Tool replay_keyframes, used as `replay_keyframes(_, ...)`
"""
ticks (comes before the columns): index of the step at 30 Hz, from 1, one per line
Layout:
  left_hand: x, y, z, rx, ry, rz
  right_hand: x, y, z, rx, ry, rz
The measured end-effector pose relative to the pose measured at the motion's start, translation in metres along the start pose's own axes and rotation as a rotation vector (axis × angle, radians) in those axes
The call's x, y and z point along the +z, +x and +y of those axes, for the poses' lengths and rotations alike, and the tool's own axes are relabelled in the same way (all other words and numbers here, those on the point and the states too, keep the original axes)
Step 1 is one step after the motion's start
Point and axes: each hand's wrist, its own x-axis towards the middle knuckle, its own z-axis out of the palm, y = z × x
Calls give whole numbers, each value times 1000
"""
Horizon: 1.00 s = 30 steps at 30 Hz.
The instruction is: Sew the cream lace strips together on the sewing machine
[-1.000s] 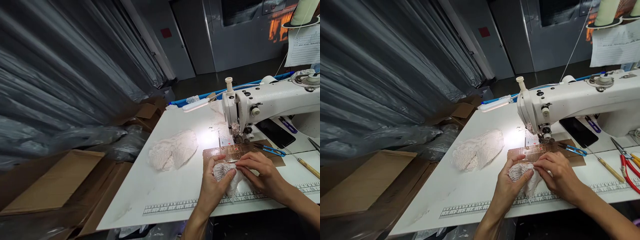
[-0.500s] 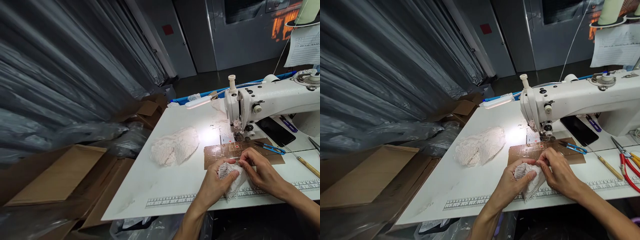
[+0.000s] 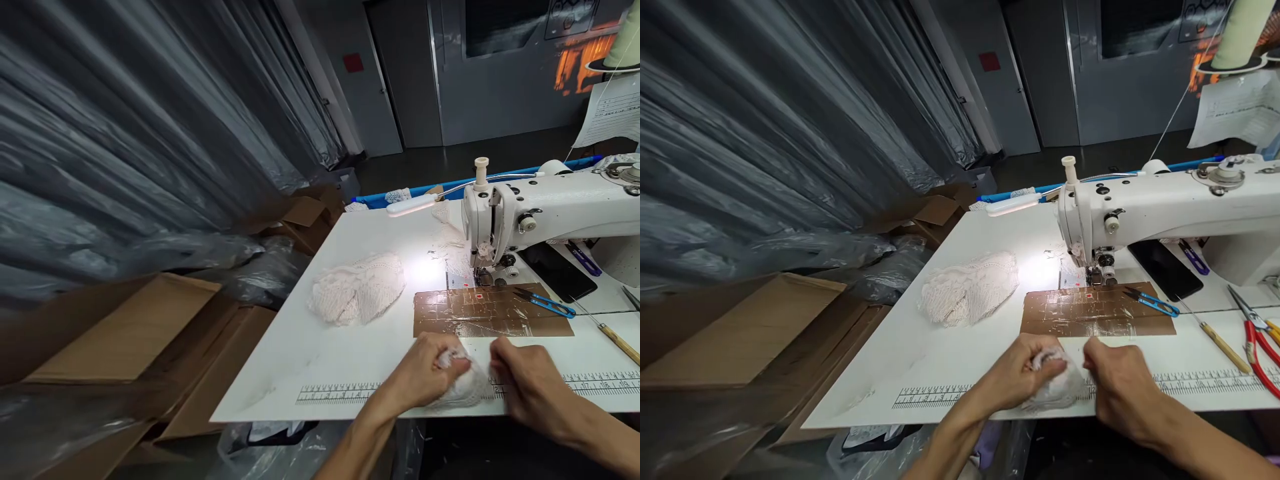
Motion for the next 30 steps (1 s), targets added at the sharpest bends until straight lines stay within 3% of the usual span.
replay_keyframes(3,-19,-7,-7,-68,-171,206,-19,-17,18,183,-100,2)
replay_keyframes(4,-22,-8,-6,-74,-211,216,-25,-18,22,264,-71,-32)
replay_keyframes(7,-14,-2,4,-44,-251,49,-34,-5,19,381,149,-183)
replay_keyframes(11,5,13,15,98,-175,68,-27,27,7,397,425,-314)
replay_keyframes(14,7,20,12,65,-221,36,-18,39,8,451,485,-398)
replay_keyframes(18,2,24,7,46,-307,61,-14,42,12,481,496,-370)
replay_keyframes(21,3,24,8,72,-248,92,-14,44,8,462,499,-347)
replay_keyframes(26,10,20,8,78,-217,325,-14,44,4,440,507,-262)
replay_keyframes(30,13,18,6,34,-451,244,-11,46,11,477,640,-275)
